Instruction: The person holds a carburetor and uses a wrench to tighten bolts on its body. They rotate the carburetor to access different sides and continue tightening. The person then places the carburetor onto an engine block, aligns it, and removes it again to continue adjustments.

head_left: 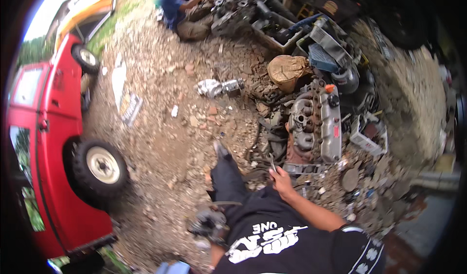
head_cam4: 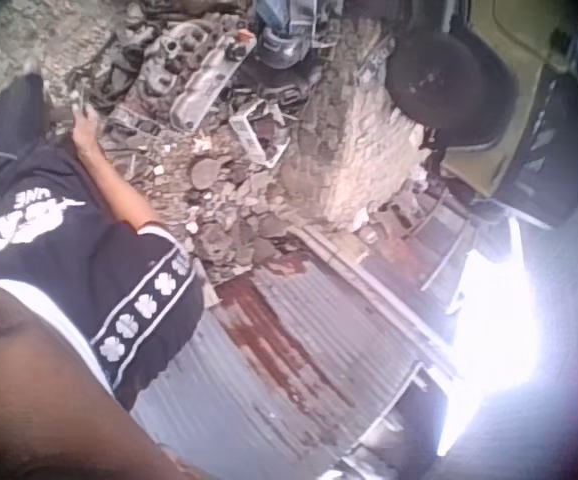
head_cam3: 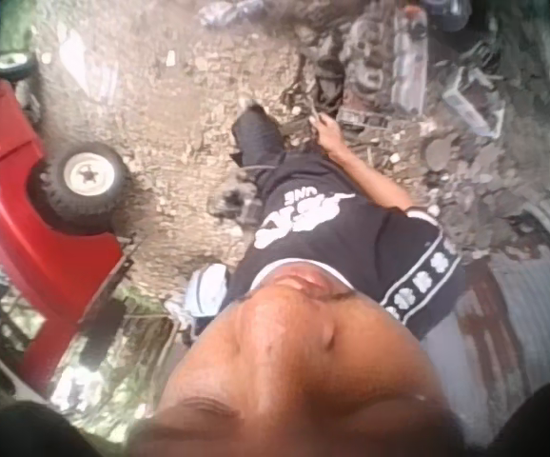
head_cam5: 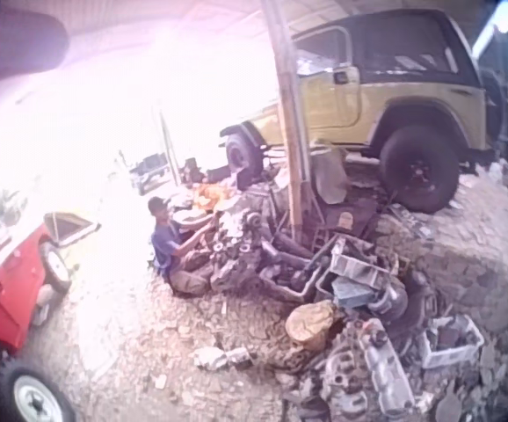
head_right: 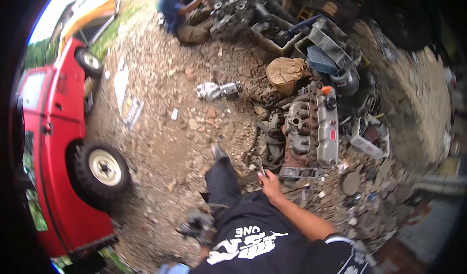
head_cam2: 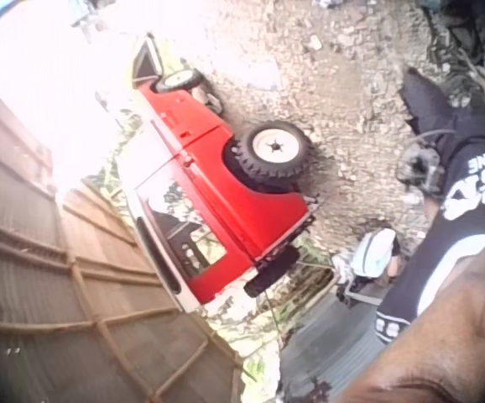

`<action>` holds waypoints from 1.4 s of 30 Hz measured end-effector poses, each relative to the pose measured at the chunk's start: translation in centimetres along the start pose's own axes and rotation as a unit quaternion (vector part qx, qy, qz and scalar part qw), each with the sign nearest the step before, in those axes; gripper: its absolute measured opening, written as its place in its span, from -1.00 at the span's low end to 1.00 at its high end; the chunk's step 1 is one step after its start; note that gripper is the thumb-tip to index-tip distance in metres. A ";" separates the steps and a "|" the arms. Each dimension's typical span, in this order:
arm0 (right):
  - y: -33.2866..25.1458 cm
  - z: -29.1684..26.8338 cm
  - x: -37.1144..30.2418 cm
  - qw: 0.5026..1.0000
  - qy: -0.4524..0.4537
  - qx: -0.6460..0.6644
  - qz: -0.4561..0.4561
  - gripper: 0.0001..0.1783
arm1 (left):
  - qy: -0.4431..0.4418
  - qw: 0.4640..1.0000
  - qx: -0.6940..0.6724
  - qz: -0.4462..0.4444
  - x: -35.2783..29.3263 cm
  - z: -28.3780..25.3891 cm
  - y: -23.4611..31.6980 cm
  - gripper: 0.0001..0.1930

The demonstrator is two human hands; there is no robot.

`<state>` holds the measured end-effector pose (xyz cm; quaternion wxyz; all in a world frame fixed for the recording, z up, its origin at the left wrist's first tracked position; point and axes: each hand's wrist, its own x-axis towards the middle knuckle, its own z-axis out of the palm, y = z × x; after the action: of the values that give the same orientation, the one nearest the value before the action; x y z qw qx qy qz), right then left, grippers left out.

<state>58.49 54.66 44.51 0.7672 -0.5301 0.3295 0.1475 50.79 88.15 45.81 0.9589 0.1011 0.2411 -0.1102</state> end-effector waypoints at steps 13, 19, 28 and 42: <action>-20.6 13.4 18.7 0.992 0.112 0.029 0.056 -0.87 | -0.011 0.990 -0.061 -0.130 34.8 14.0 11.6 -0.15; -32.2 22.2 27.7 0.998 0.001 -0.048 0.039 -0.85 | -0.071 0.991 -0.064 -0.093 43.1 19.5 13.4 -0.19; -43.9 30.7 46.3 0.952 -0.158 -0.240 0.110 -0.83 | 0.025 0.956 -0.175 0.233 48.7 25.2 11.2 -0.38; -32.9 24.7 75.7 0.721 -0.310 -0.560 0.265 -0.69 | 0.032 0.700 -0.403 0.589 67.3 24.8 -16.6 -0.43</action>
<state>142.00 54.82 23.46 0.3198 -0.6786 0.0581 0.6586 115.24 55.26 32.28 0.7691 -0.1704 0.1846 0.5876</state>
